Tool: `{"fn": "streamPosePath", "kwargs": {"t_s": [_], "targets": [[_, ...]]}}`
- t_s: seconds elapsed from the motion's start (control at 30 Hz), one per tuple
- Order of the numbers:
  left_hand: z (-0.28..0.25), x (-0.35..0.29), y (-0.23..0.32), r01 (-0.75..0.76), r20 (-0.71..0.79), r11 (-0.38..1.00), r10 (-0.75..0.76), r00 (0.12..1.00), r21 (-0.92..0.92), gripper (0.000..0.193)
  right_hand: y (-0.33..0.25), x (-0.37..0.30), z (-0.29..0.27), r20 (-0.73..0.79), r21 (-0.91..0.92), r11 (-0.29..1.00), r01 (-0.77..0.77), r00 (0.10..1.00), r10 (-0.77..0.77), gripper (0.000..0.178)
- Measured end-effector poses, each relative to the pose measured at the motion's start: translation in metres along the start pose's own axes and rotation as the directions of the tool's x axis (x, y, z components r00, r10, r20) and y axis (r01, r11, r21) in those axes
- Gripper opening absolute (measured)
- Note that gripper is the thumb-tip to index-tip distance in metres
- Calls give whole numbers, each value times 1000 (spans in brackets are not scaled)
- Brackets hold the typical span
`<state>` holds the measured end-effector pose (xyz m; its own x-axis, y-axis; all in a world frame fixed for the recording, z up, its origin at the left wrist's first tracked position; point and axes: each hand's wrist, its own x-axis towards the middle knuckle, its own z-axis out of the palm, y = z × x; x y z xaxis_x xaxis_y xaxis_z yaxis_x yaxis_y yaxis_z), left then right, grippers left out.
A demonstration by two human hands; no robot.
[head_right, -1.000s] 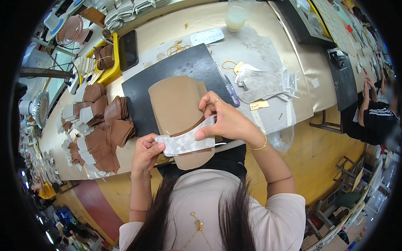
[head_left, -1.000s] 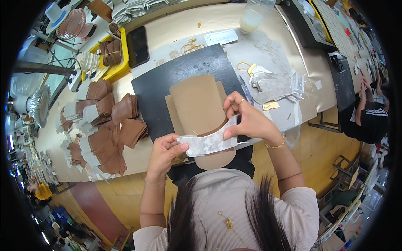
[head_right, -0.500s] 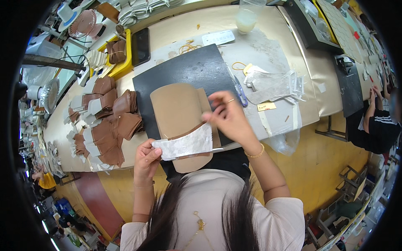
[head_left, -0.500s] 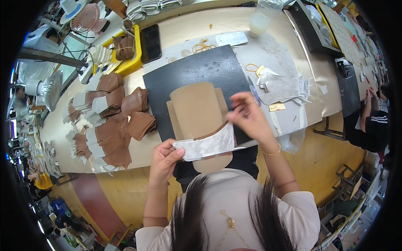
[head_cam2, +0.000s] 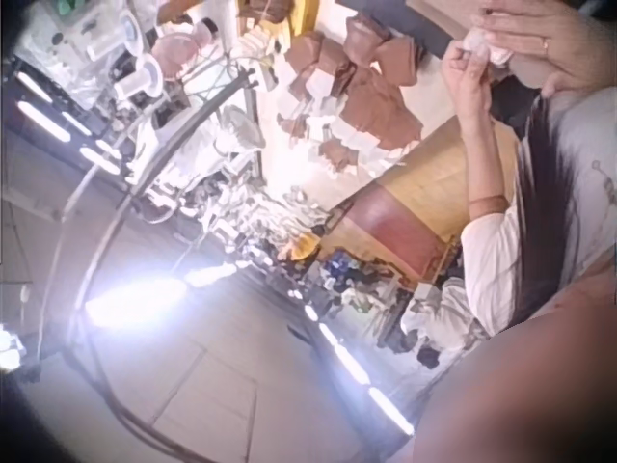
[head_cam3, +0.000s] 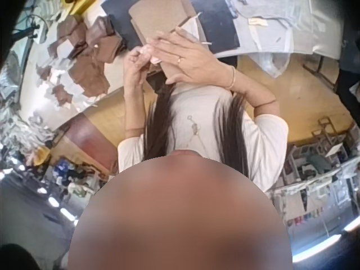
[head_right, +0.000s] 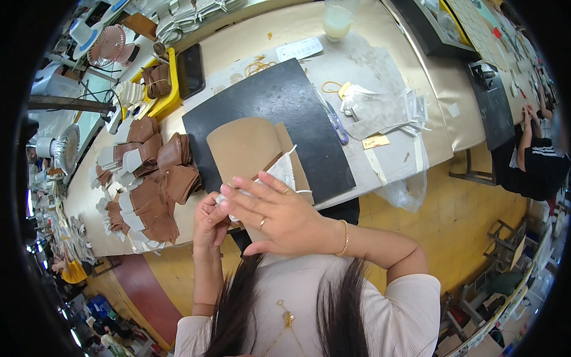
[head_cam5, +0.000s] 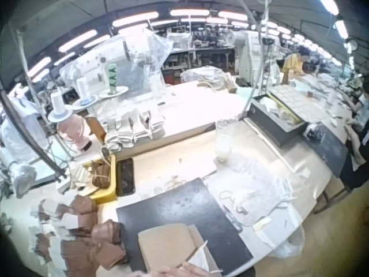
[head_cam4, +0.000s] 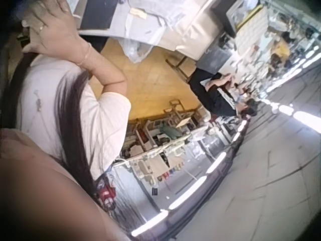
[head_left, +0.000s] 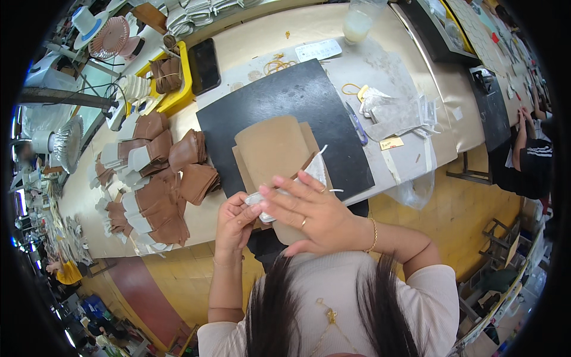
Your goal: The person marks a small piece of material with a pen, then repeatedly picks up white mask-like pieces and brown fabric pieces, aligns them, and places them on a work surface. The person handles the items one at a time and stacks them on the table.
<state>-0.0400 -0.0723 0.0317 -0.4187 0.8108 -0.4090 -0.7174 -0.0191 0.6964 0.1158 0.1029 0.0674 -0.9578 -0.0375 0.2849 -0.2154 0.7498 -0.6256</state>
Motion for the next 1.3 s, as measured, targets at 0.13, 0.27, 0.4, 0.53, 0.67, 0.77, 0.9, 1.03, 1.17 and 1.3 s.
{"fn": "streamPosePath", "kwargs": {"t_s": [0.13, 0.27, 0.4, 0.53, 0.67, 0.77, 0.9, 1.03, 1.17, 1.3], "targets": [[-4, 3, 0, 48, -11, 999, -48, 999, 1, 13, 16, -15, 16, -186, 255, 965, -62, 976, 112, 83], [-5, 2, 2, 59, -8, 998, -59, 998, 19, 13, 22, -27, 34, -291, 542, 830, -133, 897, 334, 80], [2, 4, 16, 56, 41, 994, -60, 997, 91, 16, 33, -38, 20, -61, 730, 587, -351, 821, 567, 74], [18, 5, 46, -77, 119, 978, 55, 991, 194, 25, 58, -49, -20, -271, 310, 881, -357, 855, 442, 48], [27, 38, 82, -263, 211, 940, 218, 953, 218, 26, 104, -69, -68, -523, -180, 820, -543, 759, 388, 35], [22, 84, 103, -315, 152, 920, 286, 946, 232, 24, 131, -92, -84, -491, -373, 743, -555, 798, 350, 39], [0, 145, 121, -37, -18, 676, 75, 997, 736, 30, 149, -118, -83, -424, -509, 659, -554, 828, 368, 41], [-14, 143, 98, 37, 81, -166, 648, 758, 985, 46, 159, -124, -81, -393, -569, 635, -523, 851, 349, 39], [-49, 89, 107, -57, -34, 100, 728, 685, 993, 50, 161, -125, -82, -362, -622, 629, -466, 884, 297, 26], [-134, -7, 127, 179, -248, 194, 900, 358, 964, 41, 165, -122, -94, -247, -645, 608, -463, 879, 407, 11]]}}
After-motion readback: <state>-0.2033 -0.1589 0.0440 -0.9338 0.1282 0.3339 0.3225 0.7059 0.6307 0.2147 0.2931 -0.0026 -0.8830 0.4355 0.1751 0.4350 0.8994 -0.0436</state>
